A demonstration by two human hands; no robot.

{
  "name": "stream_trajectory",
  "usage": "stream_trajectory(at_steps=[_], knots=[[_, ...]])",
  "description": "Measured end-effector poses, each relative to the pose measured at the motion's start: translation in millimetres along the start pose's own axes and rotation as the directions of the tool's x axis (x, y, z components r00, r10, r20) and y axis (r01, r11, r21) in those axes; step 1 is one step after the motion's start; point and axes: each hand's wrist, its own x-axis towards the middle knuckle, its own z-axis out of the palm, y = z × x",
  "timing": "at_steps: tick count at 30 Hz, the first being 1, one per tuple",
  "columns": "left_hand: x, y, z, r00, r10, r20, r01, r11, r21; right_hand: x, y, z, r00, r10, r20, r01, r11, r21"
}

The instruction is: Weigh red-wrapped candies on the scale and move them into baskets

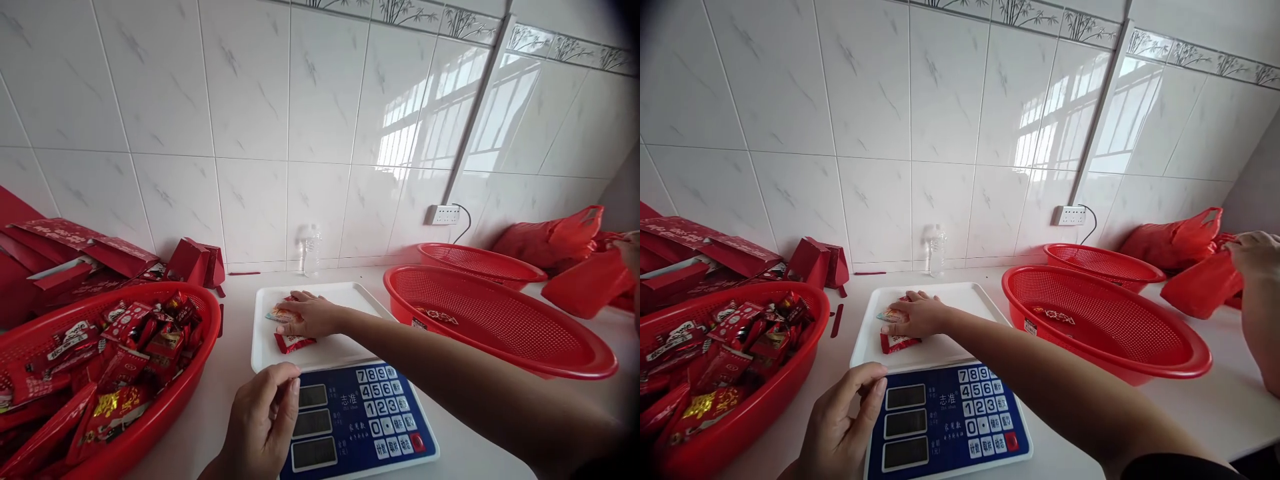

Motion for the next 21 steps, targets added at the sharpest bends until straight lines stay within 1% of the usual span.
stream_trajectory(at_steps=[2,5,7,9,11,14,17,21], knots=[[0.6,0.1,0.6,1.000,-0.006,0.004,0.006,1.000,0.001,-0.4,0.2,3.2,0.996,-0.075,-0.054,0.075,0.997,-0.008],[1.5,-0.4,1.7,1.000,-0.006,0.003,0.006,1.000,0.004,-2.5,3.5,9.7,0.974,-0.172,-0.148,0.168,0.985,-0.040],[2.1,-0.6,2.3,1.000,-0.003,-0.004,0.003,1.000,0.001,-4.3,6.9,13.4,0.961,-0.199,-0.191,0.189,0.980,-0.065],[2.9,-0.7,2.4,1.000,0.001,-0.013,-0.001,1.000,0.004,-6.0,10.9,15.2,0.955,-0.191,-0.227,0.177,0.981,-0.082],[3.9,-1.0,2.4,1.000,0.001,-0.023,-0.001,1.000,0.011,-7.4,15.0,14.6,0.951,-0.146,-0.272,0.126,0.988,-0.088],[4.7,-1.6,2.2,1.000,0.001,-0.022,-0.001,1.000,0.012,-9.5,20.9,9.3,0.934,-0.024,-0.357,-0.004,0.997,-0.080],[4.4,-1.7,2.1,1.000,0.006,-0.021,-0.006,1.000,0.001,-12.6,26.5,0.2,0.896,0.097,-0.433,-0.135,0.989,-0.057],[4.0,-1.3,1.4,0.999,0.011,-0.034,-0.011,1.000,-0.001,-19.1,37.5,-15.7,0.842,0.186,-0.506,-0.241,0.969,-0.045]])
